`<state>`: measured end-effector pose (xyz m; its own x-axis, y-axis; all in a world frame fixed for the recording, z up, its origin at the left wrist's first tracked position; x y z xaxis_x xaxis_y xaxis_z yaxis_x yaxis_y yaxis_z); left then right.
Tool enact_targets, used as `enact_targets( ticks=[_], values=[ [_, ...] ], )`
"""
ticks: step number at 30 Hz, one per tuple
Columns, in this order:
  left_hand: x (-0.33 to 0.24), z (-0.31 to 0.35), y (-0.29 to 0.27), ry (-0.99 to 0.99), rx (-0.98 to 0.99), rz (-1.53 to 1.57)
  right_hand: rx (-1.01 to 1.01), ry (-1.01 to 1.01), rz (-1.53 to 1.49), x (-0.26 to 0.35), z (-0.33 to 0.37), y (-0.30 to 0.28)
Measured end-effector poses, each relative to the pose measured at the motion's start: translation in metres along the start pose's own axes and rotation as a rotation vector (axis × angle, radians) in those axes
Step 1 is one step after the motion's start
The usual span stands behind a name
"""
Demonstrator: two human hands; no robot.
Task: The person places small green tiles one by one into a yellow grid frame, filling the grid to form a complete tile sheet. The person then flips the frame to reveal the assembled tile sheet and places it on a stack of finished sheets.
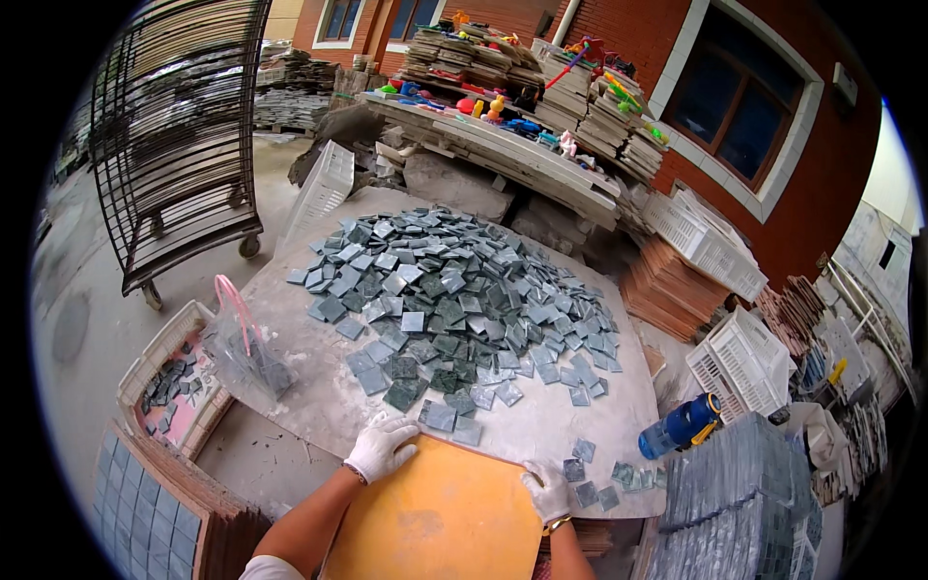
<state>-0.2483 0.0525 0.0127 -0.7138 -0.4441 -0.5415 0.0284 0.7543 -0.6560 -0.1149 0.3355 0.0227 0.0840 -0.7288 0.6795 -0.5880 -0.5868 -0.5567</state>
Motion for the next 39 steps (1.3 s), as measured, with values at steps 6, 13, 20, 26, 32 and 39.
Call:
enact_targets(
  ticks=[6,13,20,26,32,39],
  values=[
    [-0.007,0.013,-0.009,0.058,0.009,-0.019,0.090,0.085,-0.037,-0.023,0.018,0.001],
    [-0.037,0.002,-0.029,0.075,-0.030,-0.202,-0.009,-0.412,0.588,0.078,-0.001,-0.001],
    [-0.038,0.013,-0.004,0.102,0.096,-0.244,0.176,-0.290,0.608,0.022,0.027,0.030],
    [-0.041,0.098,-0.045,-0.033,0.036,0.069,-0.037,-0.096,0.328,0.035,0.110,-0.020],
    [-0.087,0.192,-0.089,-0.139,-0.059,0.217,0.063,0.198,0.160,0.069,0.246,-0.052],
    [-0.078,0.209,-0.089,-0.206,-0.040,0.365,0.051,0.406,-0.187,0.071,0.255,-0.059]
  ],
)
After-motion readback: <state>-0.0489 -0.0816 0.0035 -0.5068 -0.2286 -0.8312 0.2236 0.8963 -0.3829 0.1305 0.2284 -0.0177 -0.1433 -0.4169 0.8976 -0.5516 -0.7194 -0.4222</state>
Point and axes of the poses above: each hand's wrist, its own z-axis away from the middle knuckle, its own y-axis out of the palm, x = y × z, the point moved 7 cm from there along -z, towards the middle knuckle, and after that the axes turned 8 degrees about -x, right-handed, at the moved point
